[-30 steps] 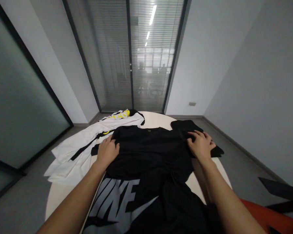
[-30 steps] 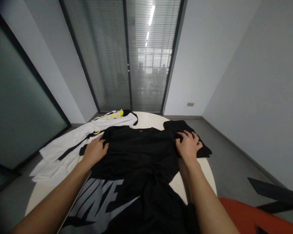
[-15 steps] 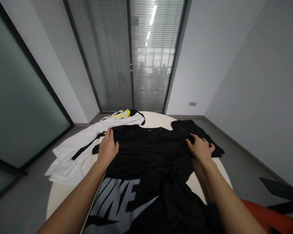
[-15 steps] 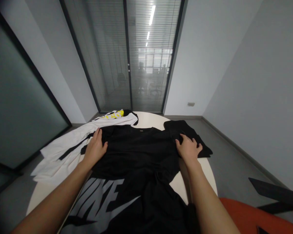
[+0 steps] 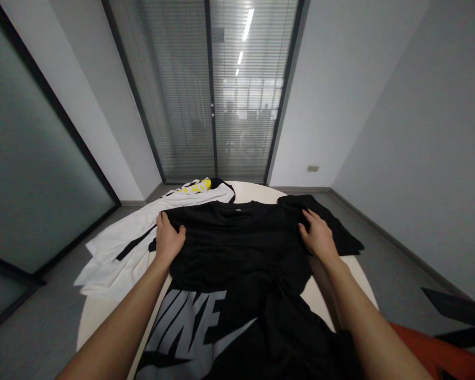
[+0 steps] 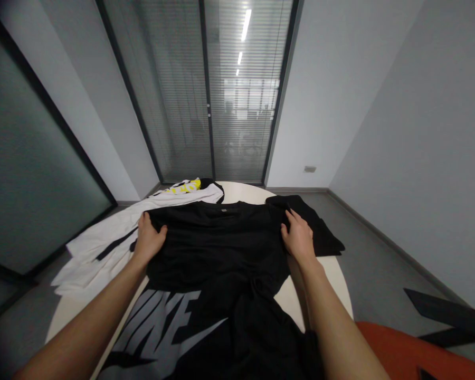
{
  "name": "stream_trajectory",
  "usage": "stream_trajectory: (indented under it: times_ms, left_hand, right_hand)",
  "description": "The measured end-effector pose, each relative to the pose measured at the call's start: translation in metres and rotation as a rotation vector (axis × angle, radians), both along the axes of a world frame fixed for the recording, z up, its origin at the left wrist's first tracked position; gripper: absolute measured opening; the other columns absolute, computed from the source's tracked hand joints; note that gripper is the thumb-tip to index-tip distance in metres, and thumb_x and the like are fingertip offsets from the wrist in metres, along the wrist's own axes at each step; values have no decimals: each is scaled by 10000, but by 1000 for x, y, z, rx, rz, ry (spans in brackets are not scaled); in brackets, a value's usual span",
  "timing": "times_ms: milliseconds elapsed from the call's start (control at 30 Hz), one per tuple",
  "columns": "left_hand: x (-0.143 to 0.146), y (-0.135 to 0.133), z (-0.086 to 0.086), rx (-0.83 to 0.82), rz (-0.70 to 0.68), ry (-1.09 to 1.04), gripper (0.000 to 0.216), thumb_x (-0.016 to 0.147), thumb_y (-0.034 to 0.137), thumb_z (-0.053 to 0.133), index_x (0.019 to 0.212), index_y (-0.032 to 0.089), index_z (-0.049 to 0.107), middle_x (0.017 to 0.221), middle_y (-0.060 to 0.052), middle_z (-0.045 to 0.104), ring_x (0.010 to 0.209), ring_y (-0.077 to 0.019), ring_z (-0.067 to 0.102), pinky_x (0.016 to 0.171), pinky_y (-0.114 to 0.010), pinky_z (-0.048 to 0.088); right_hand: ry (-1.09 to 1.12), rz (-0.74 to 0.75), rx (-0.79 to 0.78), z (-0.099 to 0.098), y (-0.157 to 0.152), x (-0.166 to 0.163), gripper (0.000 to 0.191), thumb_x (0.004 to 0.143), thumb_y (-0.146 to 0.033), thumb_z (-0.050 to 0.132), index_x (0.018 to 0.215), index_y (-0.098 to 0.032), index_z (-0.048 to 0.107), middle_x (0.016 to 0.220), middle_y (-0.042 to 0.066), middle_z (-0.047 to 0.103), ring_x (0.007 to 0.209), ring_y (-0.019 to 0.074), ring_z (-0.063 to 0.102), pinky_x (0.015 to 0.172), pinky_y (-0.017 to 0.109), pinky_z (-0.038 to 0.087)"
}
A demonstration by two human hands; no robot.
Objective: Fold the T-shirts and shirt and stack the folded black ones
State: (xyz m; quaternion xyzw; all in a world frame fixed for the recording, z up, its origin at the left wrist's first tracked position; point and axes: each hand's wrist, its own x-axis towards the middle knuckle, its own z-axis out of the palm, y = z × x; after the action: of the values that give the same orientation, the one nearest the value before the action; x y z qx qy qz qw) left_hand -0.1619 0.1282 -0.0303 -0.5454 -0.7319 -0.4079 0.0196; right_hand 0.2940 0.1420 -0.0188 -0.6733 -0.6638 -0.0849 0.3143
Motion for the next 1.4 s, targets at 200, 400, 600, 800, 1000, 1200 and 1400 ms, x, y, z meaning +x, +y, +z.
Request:
stream_trajectory:
  times_ms: [200, 400, 600, 800, 1000, 1200, 1400]
  left_hand:
    - [4, 10, 6, 4, -22, 13, 736, 882, 296, 546, 1531, 52, 298, 1583, -224, 345, 1489, -340, 311, 1224, -469, 304]
    - [7, 44, 38, -22, -46, -57, 758, 861, 282, 568, 1519, 8, 308, 1592, -238, 329, 1497, -327, 298, 1246, -433, 257]
    - [2, 79, 70, -13, -30, -87, 928, 802, 250, 623, 1555, -30, 158, 1648, -259, 156, 1542, -338, 143, 1262, -435, 190]
    - [7, 82, 69, -151, -18, 82, 1099, 736, 257, 702, 1573, -17, 45, 1654, -290, -25, 1527, -439, 79, 1239, -516, 189]
    - [55, 54, 59, -246, -33, 278, 898, 817, 333, 638, 1553, 17, 233, 1639, -289, 70, 1486, -467, 203, 1165, -550, 321]
    - [103, 13, 37, -315, -157, 404, 745, 872, 351, 588, 1559, 220, 335, 1445, -217, 432, 1240, -413, 517, 945, -533, 501]
    - [93, -2, 10, -354, -211, 442, 720, 946, 370, 519, 1600, 269, 235, 1525, -212, 416, 1275, -418, 518, 1032, -637, 404]
  right_hand:
    - [90, 38, 31, 9, 4, -2, 492, 915, -273, 484, 1359, -100, 604, 1420, 178, 568, 1277, 315, 556, 1099, 478, 441]
    - [111, 56, -1, 26, 18, -5, 517, 898, -240, 507, 1389, -91, 575, 1458, 186, 531, 1314, 314, 538, 1131, 464, 423]
    - [63, 105, -18, 46, 47, 6, 604, 880, -216, 545, 1470, -101, 488, 1559, 163, 423, 1388, 306, 467, 1174, 432, 384]
    - [-49, 64, -254, 54, 67, 6, 764, 862, -272, 606, 1557, -109, 336, 1655, 179, 201, 1431, 351, 392, 1162, 469, 378]
    - [-108, -160, -408, 52, 63, -30, 534, 870, -335, 631, 1392, -229, 583, 1664, 124, 186, 1471, 410, 268, 1162, 644, 216]
    - [49, -63, -112, 51, 40, -86, 350, 936, -329, 523, 1225, -196, 667, 1529, 151, 434, 1328, 346, 447, 1078, 558, 333]
    - [-42, 273, 211, 40, -14, -117, 284, 1016, -315, 418, 1080, -206, 672, 1298, 119, 636, 1176, 257, 549, 1045, 438, 338]
